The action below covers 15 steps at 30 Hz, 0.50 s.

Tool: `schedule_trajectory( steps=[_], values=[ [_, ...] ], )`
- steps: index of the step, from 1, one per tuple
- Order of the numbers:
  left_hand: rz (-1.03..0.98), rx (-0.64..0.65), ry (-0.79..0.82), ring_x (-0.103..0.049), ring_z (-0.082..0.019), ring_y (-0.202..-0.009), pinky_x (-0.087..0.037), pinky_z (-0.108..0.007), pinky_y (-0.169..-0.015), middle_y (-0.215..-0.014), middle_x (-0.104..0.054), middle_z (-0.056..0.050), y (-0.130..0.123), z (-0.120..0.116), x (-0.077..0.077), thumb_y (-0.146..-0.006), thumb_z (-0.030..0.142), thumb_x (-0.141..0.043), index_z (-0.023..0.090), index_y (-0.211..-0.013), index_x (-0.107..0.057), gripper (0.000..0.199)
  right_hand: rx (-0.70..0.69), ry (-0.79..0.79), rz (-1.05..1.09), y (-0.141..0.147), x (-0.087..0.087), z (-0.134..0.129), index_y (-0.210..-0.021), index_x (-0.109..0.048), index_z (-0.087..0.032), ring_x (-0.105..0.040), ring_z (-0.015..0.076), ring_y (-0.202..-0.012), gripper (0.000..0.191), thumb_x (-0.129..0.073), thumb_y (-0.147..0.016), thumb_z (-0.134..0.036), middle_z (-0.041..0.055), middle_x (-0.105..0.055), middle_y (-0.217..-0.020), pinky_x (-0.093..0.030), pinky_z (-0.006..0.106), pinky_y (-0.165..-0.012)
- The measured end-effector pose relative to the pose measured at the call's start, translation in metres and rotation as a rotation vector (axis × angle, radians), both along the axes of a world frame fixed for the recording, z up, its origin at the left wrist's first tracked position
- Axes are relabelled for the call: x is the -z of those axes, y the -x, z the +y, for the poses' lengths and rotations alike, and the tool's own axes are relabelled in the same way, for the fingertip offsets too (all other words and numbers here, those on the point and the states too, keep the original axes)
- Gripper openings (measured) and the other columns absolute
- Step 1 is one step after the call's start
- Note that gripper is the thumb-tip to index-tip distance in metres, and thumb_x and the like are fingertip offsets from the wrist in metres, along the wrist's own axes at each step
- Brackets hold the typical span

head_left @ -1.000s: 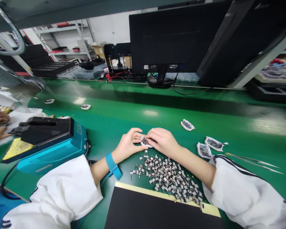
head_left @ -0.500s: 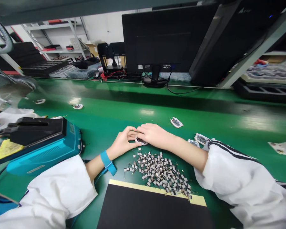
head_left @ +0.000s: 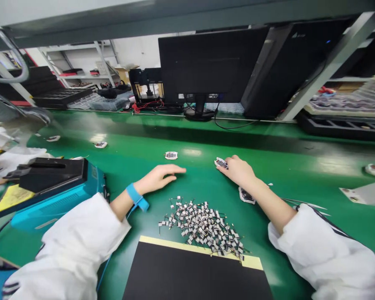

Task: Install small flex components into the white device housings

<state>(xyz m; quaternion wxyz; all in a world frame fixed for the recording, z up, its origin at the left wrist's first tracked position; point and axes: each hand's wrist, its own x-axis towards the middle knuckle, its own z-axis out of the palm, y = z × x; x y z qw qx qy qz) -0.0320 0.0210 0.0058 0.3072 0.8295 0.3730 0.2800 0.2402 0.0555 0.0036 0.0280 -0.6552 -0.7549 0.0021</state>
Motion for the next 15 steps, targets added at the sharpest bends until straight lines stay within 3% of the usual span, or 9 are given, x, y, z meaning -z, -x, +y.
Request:
schedule_trajectory(
  steps=[2, 4, 9, 15],
  values=[
    [0.147, 0.277, -0.023, -0.050, -0.015, -0.106, -0.040, -0.029, -0.094, -0.110, -0.057, -0.003, 0.000, -0.020, -0.007, -0.084, 0.012, -0.038, 0.024, -0.109, -0.054, 0.032, -0.060, -0.006, 0.040, 0.007, -0.002, -0.003, -0.092, -0.060, -0.011, -0.058, 0.0235, -0.073, 0.037, -0.043, -0.082, -0.042, 0.0132, -0.054, -0.090, -0.044, 0.032, -0.061],
    [0.233, 0.374, -0.031, -0.051, -0.014, -0.103, -0.041, -0.027, -0.091, -0.106, -0.059, -0.003, 0.001, -0.031, -0.010, -0.086, 0.011, -0.032, 0.024, -0.110, -0.054, 0.035, -0.202, -0.001, 0.114, 0.018, -0.004, -0.010, -0.097, -0.060, -0.017, -0.057, 0.0192, -0.078, 0.034, -0.046, -0.081, -0.043, 0.0076, -0.054, -0.091, -0.045, 0.029, -0.069],
    [0.263, 0.270, -0.031, -0.056, -0.014, -0.090, -0.044, -0.023, -0.081, -0.097, -0.062, -0.004, 0.007, -0.031, 0.000, -0.084, 0.020, -0.046, 0.021, -0.104, -0.057, 0.024, -0.634, 0.049, 0.331, 0.049, 0.008, -0.033, -0.105, -0.056, -0.016, -0.055, 0.0162, -0.080, 0.036, -0.058, -0.075, -0.037, 0.0049, -0.053, -0.094, -0.046, 0.028, -0.073],
    [0.162, 0.025, -0.042, -0.057, -0.010, -0.075, -0.047, -0.020, -0.072, -0.083, -0.059, -0.003, 0.013, -0.038, 0.011, -0.081, 0.021, -0.051, 0.018, -0.102, -0.056, 0.022, -0.700, 0.039, 0.413, 0.060, 0.025, -0.037, -0.109, -0.053, -0.013, -0.055, 0.0178, -0.080, 0.047, -0.060, -0.072, -0.042, 0.0071, -0.051, -0.095, -0.049, 0.032, -0.070]
  ],
)
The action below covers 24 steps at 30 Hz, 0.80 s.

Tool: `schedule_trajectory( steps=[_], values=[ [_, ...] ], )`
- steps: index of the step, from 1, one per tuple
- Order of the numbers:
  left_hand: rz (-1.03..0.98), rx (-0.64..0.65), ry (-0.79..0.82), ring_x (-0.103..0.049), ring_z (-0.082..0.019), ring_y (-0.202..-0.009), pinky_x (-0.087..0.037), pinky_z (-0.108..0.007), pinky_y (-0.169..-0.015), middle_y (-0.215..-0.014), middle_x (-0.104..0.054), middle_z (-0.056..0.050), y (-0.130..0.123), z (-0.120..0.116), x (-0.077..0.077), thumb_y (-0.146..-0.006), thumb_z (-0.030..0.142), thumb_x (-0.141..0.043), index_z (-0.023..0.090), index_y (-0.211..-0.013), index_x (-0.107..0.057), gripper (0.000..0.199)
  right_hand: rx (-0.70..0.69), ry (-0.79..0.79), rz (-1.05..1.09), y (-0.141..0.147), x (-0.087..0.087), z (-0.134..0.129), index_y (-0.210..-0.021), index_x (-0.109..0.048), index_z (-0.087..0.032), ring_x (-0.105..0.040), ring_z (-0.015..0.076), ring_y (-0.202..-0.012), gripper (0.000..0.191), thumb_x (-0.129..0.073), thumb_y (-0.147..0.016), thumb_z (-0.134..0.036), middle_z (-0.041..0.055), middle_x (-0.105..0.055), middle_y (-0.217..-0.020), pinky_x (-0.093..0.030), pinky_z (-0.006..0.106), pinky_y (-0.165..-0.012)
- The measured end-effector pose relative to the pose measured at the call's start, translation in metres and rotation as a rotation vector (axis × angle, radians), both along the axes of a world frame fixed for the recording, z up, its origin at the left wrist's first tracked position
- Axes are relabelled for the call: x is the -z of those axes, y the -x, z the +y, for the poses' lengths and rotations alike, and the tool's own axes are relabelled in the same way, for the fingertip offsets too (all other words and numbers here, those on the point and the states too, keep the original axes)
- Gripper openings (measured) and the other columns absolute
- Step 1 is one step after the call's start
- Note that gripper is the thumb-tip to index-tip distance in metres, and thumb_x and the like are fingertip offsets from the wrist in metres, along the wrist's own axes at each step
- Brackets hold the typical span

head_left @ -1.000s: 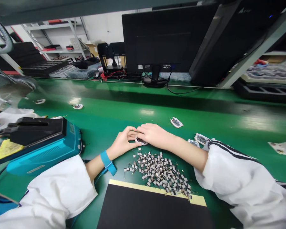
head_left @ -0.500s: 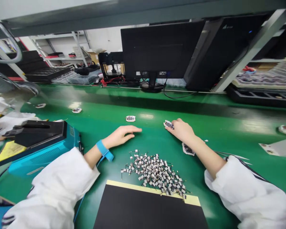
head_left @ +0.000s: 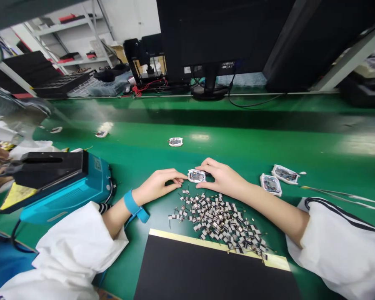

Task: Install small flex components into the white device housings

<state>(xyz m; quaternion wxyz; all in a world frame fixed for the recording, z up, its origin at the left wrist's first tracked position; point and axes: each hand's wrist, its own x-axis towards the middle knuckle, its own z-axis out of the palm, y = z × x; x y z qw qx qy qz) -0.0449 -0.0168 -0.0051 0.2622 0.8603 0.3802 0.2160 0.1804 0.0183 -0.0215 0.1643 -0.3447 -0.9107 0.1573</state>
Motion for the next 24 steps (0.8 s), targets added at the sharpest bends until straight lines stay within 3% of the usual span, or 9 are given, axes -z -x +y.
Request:
schedule_trajectory(
  steps=[4, 8, 13, 16, 20, 22, 24],
  values=[
    [-0.060, -0.110, -0.048, -0.055, -0.008, -0.073, -0.047, -0.018, -0.068, -0.082, -0.056, -0.003, 0.004, -0.003, 0.003, -0.080, 0.018, -0.051, 0.017, -0.096, -0.058, 0.017, 0.000, 0.014, 0.042, -0.003, 0.002, 0.003, -0.108, -0.053, -0.014, -0.055, 0.0175, -0.081, 0.047, -0.062, -0.070, -0.041, 0.0067, -0.052, -0.097, -0.049, 0.032, -0.070],
    [0.071, -0.172, -0.236, -0.054, -0.010, -0.076, -0.047, -0.020, -0.068, -0.086, -0.056, -0.003, 0.005, -0.005, 0.004, -0.082, 0.018, -0.048, 0.017, -0.089, -0.060, 0.014, 0.017, 0.006, 0.039, -0.001, 0.004, 0.000, -0.108, -0.052, -0.015, -0.055, 0.0166, -0.081, 0.047, -0.063, -0.070, -0.041, 0.0059, -0.053, -0.097, -0.047, 0.028, -0.068],
    [0.419, 0.009, -0.468, -0.052, -0.018, -0.094, -0.047, -0.029, -0.081, -0.101, -0.054, -0.010, 0.007, -0.014, 0.002, -0.086, 0.013, -0.036, 0.010, -0.103, -0.054, 0.025, 0.207, -0.123, -0.119, 0.009, -0.004, -0.008, -0.103, -0.052, -0.013, -0.058, 0.0225, -0.075, 0.058, -0.055, -0.068, -0.059, 0.0072, -0.059, -0.085, -0.043, 0.030, -0.059],
    [0.476, 0.033, -0.509, -0.052, -0.020, -0.093, -0.047, -0.031, -0.080, -0.100, -0.055, -0.011, 0.011, -0.018, 0.001, -0.085, 0.011, -0.035, 0.007, -0.107, -0.051, 0.027, 0.261, -0.060, -0.144, 0.007, -0.017, -0.006, -0.102, -0.052, -0.012, -0.057, 0.0240, -0.072, 0.066, -0.054, -0.064, -0.065, 0.0076, -0.061, -0.079, -0.042, 0.032, -0.059],
    [0.252, -0.136, -0.324, -0.055, -0.014, -0.079, -0.046, -0.024, -0.071, -0.087, -0.059, -0.004, 0.010, -0.015, 0.001, -0.083, 0.019, -0.046, 0.013, -0.090, -0.058, 0.016, -0.044, 0.115, 0.043, -0.007, -0.026, 0.009, -0.121, -0.039, -0.018, -0.051, 0.0177, -0.090, 0.050, -0.056, -0.076, -0.030, 0.0048, -0.050, -0.117, -0.042, 0.030, -0.076],
    [0.124, -0.192, -0.184, -0.055, -0.011, -0.077, -0.045, -0.020, -0.070, -0.085, -0.060, -0.002, 0.003, -0.013, 0.001, -0.082, 0.020, -0.049, 0.015, -0.085, -0.059, 0.012, -0.177, 0.202, 0.095, -0.012, -0.023, 0.016, -0.129, -0.028, -0.020, -0.047, 0.0165, -0.097, 0.055, -0.050, -0.079, -0.019, 0.0023, -0.045, -0.124, -0.040, 0.031, -0.083],
    [0.043, -0.195, -0.082, -0.055, -0.010, -0.078, -0.044, -0.019, -0.070, -0.086, -0.060, -0.001, -0.005, -0.012, 0.001, -0.082, 0.019, -0.049, 0.015, -0.085, -0.059, 0.011, -0.217, 0.259, 0.102, -0.014, -0.017, 0.021, -0.130, -0.027, -0.020, -0.045, 0.0167, -0.098, 0.053, -0.048, -0.081, -0.020, 0.0024, -0.048, -0.121, -0.039, 0.032, -0.085]
  ],
)
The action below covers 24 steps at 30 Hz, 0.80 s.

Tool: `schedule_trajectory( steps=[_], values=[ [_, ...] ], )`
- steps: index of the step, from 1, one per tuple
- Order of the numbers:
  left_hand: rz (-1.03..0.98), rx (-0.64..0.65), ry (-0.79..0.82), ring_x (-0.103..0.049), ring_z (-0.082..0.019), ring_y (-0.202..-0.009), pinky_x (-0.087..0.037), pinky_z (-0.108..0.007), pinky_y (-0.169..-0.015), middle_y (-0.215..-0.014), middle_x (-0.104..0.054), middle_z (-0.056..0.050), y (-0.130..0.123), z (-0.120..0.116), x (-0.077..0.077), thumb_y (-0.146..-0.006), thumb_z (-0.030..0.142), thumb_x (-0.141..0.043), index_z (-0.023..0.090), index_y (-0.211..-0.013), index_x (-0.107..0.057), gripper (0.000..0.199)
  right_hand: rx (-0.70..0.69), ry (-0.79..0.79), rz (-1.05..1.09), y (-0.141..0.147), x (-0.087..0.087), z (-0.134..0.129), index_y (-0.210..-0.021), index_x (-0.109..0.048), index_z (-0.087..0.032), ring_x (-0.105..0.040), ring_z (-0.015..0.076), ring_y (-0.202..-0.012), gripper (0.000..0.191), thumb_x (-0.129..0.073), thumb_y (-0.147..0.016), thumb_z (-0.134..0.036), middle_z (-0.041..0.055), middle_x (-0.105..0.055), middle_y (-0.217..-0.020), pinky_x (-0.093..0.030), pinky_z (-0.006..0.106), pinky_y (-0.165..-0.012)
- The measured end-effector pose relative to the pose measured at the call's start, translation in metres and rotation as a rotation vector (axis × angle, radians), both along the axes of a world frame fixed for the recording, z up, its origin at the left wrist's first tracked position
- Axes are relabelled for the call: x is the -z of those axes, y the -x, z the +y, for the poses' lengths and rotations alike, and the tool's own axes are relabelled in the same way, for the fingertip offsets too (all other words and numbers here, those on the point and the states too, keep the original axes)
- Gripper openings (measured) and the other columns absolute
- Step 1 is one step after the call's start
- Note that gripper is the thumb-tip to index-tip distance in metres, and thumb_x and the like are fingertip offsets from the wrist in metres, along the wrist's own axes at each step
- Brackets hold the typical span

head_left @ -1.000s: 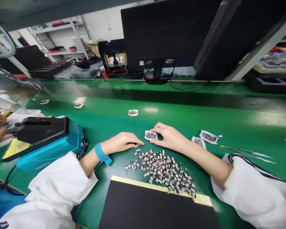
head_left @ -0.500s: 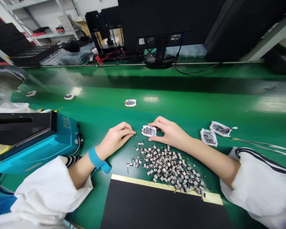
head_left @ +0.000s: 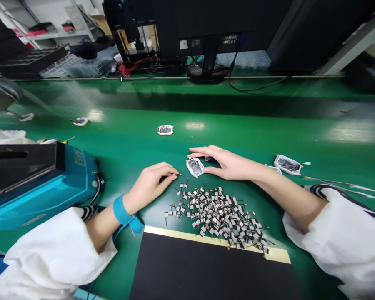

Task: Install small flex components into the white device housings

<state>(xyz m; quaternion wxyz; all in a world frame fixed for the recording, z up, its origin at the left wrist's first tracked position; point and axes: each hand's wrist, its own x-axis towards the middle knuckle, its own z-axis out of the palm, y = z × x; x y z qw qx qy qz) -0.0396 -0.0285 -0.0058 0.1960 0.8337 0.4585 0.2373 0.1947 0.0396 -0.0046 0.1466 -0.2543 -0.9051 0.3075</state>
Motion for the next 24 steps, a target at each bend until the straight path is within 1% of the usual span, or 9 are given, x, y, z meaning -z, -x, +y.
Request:
schedule_trajectory(
  steps=[4, 6, 8, 10, 12, 14, 16, 20, 24],
  values=[
    [-0.058, 0.153, 0.112, -0.054, -0.010, -0.085, -0.042, -0.019, -0.078, -0.089, -0.061, -0.001, -0.013, -0.002, -0.001, -0.083, 0.018, -0.049, 0.016, -0.087, -0.059, 0.012, 0.066, -0.075, -0.034, 0.003, 0.008, 0.001, -0.122, -0.042, -0.016, -0.047, 0.0191, -0.092, 0.056, -0.059, -0.074, -0.041, 0.0065, -0.054, -0.107, -0.040, 0.031, -0.079],
    [-0.082, 0.256, 0.178, -0.055, -0.009, -0.083, -0.042, -0.018, -0.077, -0.087, -0.062, 0.000, -0.015, -0.004, -0.002, -0.082, 0.019, -0.050, 0.017, -0.087, -0.060, 0.011, 0.109, -0.153, -0.063, 0.007, 0.010, -0.002, -0.115, -0.049, -0.016, -0.049, 0.0195, -0.088, 0.053, -0.059, -0.072, -0.046, 0.0068, -0.055, -0.097, -0.040, 0.031, -0.075],
    [-0.106, 0.301, 0.215, -0.056, -0.009, -0.081, -0.043, -0.018, -0.075, -0.084, -0.063, 0.000, -0.015, -0.006, -0.003, -0.080, 0.019, -0.053, 0.017, -0.086, -0.061, 0.010, 0.140, -0.200, -0.094, 0.012, 0.011, -0.006, -0.106, -0.055, -0.016, -0.050, 0.0192, -0.082, 0.049, -0.060, -0.070, -0.048, 0.0061, -0.056, -0.088, -0.040, 0.030, -0.071],
    [-0.129, 0.243, 0.177, -0.056, -0.009, -0.080, -0.044, -0.018, -0.073, -0.084, -0.063, 0.000, -0.013, -0.006, -0.003, -0.079, 0.019, -0.054, 0.017, -0.086, -0.062, 0.010, 0.177, -0.201, -0.101, 0.015, 0.012, -0.009, -0.099, -0.057, -0.013, -0.051, 0.0181, -0.077, 0.049, -0.064, -0.065, -0.049, 0.0052, -0.056, -0.083, -0.040, 0.028, -0.067],
    [-0.178, 0.098, 0.102, -0.056, -0.010, -0.079, -0.045, -0.018, -0.071, -0.086, -0.062, -0.001, -0.011, -0.004, -0.002, -0.079, 0.020, -0.055, 0.017, -0.086, -0.063, 0.011, 0.201, -0.158, -0.074, 0.017, 0.012, -0.012, -0.096, -0.057, -0.012, -0.051, 0.0157, -0.071, 0.049, -0.067, -0.063, -0.047, 0.0036, -0.057, -0.079, -0.039, 0.025, -0.064],
    [-0.242, -0.042, 0.048, -0.057, -0.010, -0.078, -0.046, -0.018, -0.069, -0.087, -0.061, -0.002, -0.011, -0.001, -0.002, -0.078, 0.021, -0.055, 0.016, -0.086, -0.063, 0.012, 0.190, -0.098, -0.039, 0.018, 0.012, -0.015, -0.097, -0.057, -0.013, -0.050, 0.0122, -0.065, 0.043, -0.067, -0.066, -0.041, 0.0009, -0.056, -0.074, -0.038, 0.022, -0.059],
    [-0.248, -0.103, 0.021, -0.057, -0.010, -0.076, -0.046, -0.017, -0.066, -0.086, -0.061, -0.002, -0.011, 0.001, -0.002, -0.078, 0.021, -0.056, 0.016, -0.085, -0.063, 0.012, 0.170, -0.060, -0.017, 0.019, 0.011, -0.018, -0.096, -0.058, -0.015, -0.048, 0.0095, -0.059, 0.035, -0.066, -0.068, -0.034, -0.0013, -0.056, -0.071, -0.037, 0.020, -0.057],
    [-0.090, -0.069, -0.058, -0.057, -0.009, -0.072, -0.045, -0.017, -0.063, -0.081, -0.062, -0.001, -0.013, 0.001, -0.003, -0.079, 0.019, -0.054, 0.016, -0.086, -0.063, 0.011, 0.202, -0.086, 0.015, 0.026, 0.015, -0.024, -0.092, -0.059, -0.013, -0.046, 0.0086, -0.056, 0.035, -0.067, -0.067, -0.037, -0.0021, -0.054, -0.066, -0.036, 0.019, -0.054],
    [0.088, 0.047, -0.243, -0.058, -0.011, -0.075, -0.046, -0.020, -0.068, -0.083, -0.063, -0.001, -0.016, 0.000, -0.002, -0.082, 0.019, -0.050, 0.014, -0.084, -0.061, 0.012, 0.184, -0.151, 0.076, 0.030, 0.021, -0.026, -0.094, -0.059, -0.011, -0.045, 0.0093, -0.057, 0.038, -0.066, -0.068, -0.039, -0.0018, -0.051, -0.064, -0.036, 0.020, -0.054]
  ],
)
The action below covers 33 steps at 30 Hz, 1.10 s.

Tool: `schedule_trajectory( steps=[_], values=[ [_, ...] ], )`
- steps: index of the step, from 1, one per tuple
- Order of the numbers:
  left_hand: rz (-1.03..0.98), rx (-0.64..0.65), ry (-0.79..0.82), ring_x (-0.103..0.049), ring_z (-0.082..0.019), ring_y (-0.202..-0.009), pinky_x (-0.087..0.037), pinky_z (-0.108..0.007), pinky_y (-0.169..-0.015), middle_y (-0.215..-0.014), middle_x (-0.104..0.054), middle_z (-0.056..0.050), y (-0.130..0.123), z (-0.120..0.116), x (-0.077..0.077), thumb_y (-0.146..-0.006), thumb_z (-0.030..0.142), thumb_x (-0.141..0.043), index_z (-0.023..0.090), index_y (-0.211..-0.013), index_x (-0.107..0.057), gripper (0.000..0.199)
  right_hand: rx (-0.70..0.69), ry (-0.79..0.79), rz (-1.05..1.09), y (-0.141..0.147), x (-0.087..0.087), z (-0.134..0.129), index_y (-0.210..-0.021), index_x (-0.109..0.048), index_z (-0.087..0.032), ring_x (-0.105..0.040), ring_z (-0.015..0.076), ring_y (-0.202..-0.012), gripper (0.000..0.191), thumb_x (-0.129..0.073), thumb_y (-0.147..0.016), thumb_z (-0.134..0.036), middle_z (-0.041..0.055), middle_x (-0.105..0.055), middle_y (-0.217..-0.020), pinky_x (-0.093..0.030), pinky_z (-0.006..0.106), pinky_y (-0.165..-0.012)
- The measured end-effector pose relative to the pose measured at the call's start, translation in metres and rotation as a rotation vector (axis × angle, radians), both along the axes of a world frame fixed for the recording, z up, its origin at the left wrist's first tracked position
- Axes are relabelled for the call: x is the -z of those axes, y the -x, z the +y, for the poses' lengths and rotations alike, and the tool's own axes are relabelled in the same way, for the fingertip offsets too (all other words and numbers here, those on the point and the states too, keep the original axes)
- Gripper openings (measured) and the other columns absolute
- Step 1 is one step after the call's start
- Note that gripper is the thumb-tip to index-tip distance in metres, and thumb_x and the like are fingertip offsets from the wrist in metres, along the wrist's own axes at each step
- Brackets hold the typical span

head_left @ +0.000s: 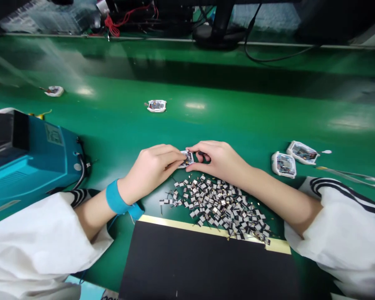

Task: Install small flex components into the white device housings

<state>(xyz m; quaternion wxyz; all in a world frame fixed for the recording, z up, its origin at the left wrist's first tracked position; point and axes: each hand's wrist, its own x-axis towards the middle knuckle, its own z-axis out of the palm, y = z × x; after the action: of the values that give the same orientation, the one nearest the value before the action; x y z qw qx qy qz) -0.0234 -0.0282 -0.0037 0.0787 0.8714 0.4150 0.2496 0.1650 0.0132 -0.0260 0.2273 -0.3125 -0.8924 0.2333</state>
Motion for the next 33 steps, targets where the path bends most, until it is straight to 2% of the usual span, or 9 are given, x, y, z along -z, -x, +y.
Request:
schedule_trajectory(
  steps=[3, 7, 15, 23, 33],
  values=[
    [0.150, 0.042, -0.081, -0.057, -0.012, -0.077, -0.046, -0.022, -0.069, -0.085, -0.062, -0.002, -0.002, -0.001, 0.000, -0.084, 0.020, -0.044, 0.015, -0.083, -0.061, 0.018, -0.035, -0.034, 0.009, -0.002, 0.003, 0.000, -0.099, -0.058, -0.011, -0.046, 0.0103, -0.060, 0.037, -0.062, -0.072, -0.036, -0.0006, -0.051, -0.067, -0.037, 0.021, -0.056],
    [0.260, -0.013, -0.084, -0.056, -0.013, -0.075, -0.045, -0.023, -0.066, -0.083, -0.061, -0.002, -0.006, -0.003, -0.002, -0.085, 0.020, -0.041, 0.015, -0.082, -0.061, 0.021, -0.014, -0.060, -0.003, -0.002, 0.002, -0.002, -0.098, -0.057, -0.011, -0.047, 0.0116, -0.062, 0.032, -0.061, -0.072, -0.029, -0.0007, -0.051, -0.066, -0.037, 0.022, -0.059],
    [0.266, -0.055, -0.056, -0.055, -0.014, -0.075, -0.044, -0.025, -0.066, -0.081, -0.059, -0.002, -0.009, -0.006, -0.002, -0.082, 0.019, -0.045, 0.017, -0.084, -0.061, 0.016, 0.034, -0.028, -0.012, 0.000, 0.001, -0.003, -0.082, -0.054, -0.013, -0.047, 0.0111, -0.062, 0.026, -0.062, -0.069, -0.034, -0.0022, -0.048, -0.062, -0.033, 0.022, -0.055],
    [0.271, -0.052, -0.068, -0.052, -0.015, -0.071, -0.041, -0.026, -0.062, -0.080, -0.057, -0.002, -0.010, -0.007, -0.001, -0.082, 0.020, -0.044, 0.019, -0.086, -0.061, 0.017, 0.050, -0.002, -0.045, 0.000, 0.001, -0.003, -0.083, -0.052, -0.014, -0.047, 0.0116, -0.064, 0.028, -0.061, -0.068, -0.035, -0.0022, -0.048, -0.064, -0.030, 0.022, -0.055],
    [0.232, -0.056, -0.035, -0.052, -0.016, -0.072, -0.041, -0.029, -0.062, -0.079, -0.056, -0.003, -0.010, -0.007, 0.000, -0.083, 0.022, -0.042, 0.023, -0.088, -0.061, 0.020, 0.067, 0.030, -0.103, 0.000, -0.002, -0.004, -0.086, -0.053, -0.015, -0.051, 0.0156, -0.072, 0.028, -0.061, -0.069, -0.036, -0.0010, -0.050, -0.067, -0.035, 0.026, -0.061]
  ],
)
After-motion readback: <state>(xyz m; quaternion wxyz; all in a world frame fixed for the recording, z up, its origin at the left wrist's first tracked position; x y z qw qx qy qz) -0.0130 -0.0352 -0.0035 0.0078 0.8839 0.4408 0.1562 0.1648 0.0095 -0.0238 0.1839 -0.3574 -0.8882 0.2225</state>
